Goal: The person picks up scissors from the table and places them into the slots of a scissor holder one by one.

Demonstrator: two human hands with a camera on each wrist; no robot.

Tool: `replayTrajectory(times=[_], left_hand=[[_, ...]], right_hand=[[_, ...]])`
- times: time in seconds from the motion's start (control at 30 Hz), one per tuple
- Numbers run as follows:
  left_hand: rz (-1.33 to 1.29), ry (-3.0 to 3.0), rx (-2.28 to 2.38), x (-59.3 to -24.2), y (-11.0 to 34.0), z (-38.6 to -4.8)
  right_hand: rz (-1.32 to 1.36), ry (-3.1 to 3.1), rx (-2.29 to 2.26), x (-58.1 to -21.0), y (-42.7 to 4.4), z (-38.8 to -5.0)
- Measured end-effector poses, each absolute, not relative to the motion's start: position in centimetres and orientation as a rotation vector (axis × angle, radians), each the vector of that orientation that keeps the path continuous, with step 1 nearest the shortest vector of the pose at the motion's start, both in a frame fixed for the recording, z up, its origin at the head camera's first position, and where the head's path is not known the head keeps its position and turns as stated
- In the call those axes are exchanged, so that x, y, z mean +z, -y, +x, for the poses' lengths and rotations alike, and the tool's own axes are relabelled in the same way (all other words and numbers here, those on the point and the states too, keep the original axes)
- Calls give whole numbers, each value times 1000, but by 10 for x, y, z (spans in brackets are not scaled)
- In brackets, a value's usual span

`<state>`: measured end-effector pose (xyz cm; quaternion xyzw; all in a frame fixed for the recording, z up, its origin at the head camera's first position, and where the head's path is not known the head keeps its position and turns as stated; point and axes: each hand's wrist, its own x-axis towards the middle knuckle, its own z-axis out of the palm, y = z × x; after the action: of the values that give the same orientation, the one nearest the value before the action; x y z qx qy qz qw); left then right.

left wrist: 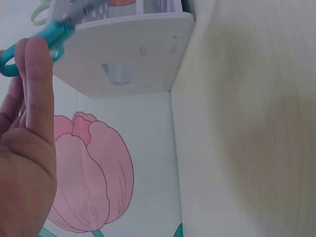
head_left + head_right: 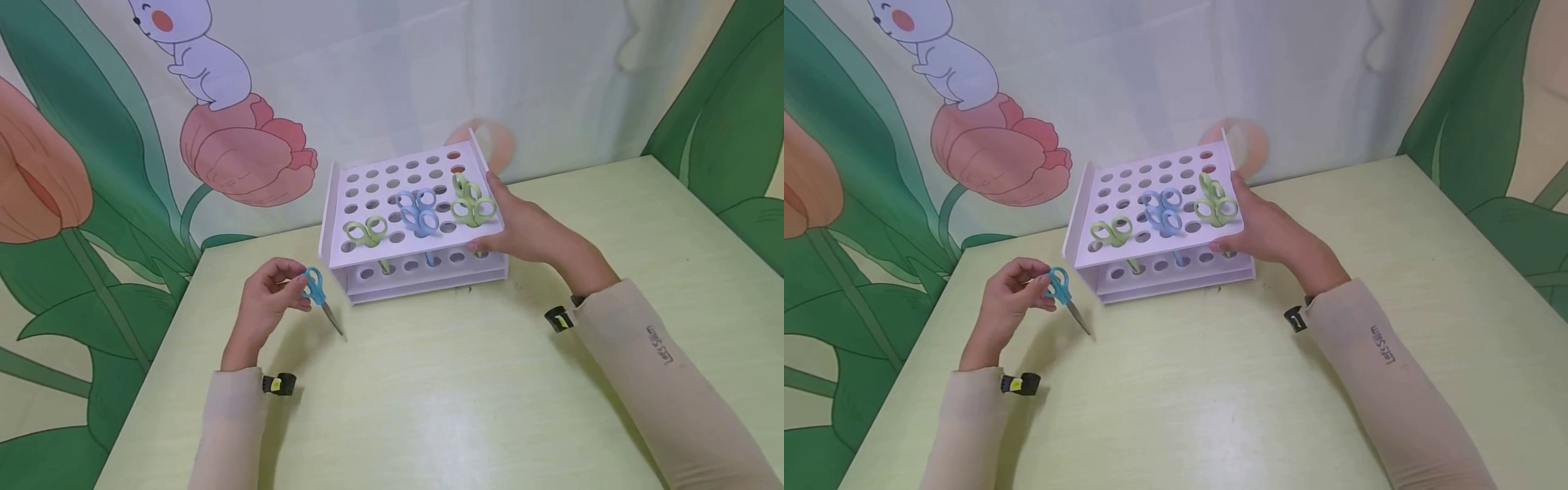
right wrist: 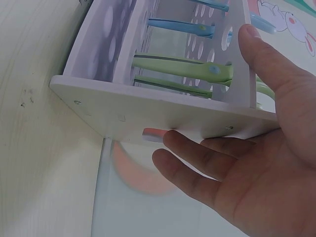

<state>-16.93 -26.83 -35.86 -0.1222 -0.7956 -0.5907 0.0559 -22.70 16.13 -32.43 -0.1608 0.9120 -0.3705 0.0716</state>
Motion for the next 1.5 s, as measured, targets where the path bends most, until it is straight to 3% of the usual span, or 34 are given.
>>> replayTrajectory(times=[0.57, 1.1, 1.5], left_hand=[[-464, 2475, -1549, -315, 236, -161], [-170, 2291, -1445, -275, 226, -167], [15, 2266, -1303, -265, 210, -176]], right_hand=[[-475, -2749, -1126, -324, -160, -226], [-470, -2747, -1118, -323, -161, -226], [-473, -2736, -1139, -327, -161, -228]])
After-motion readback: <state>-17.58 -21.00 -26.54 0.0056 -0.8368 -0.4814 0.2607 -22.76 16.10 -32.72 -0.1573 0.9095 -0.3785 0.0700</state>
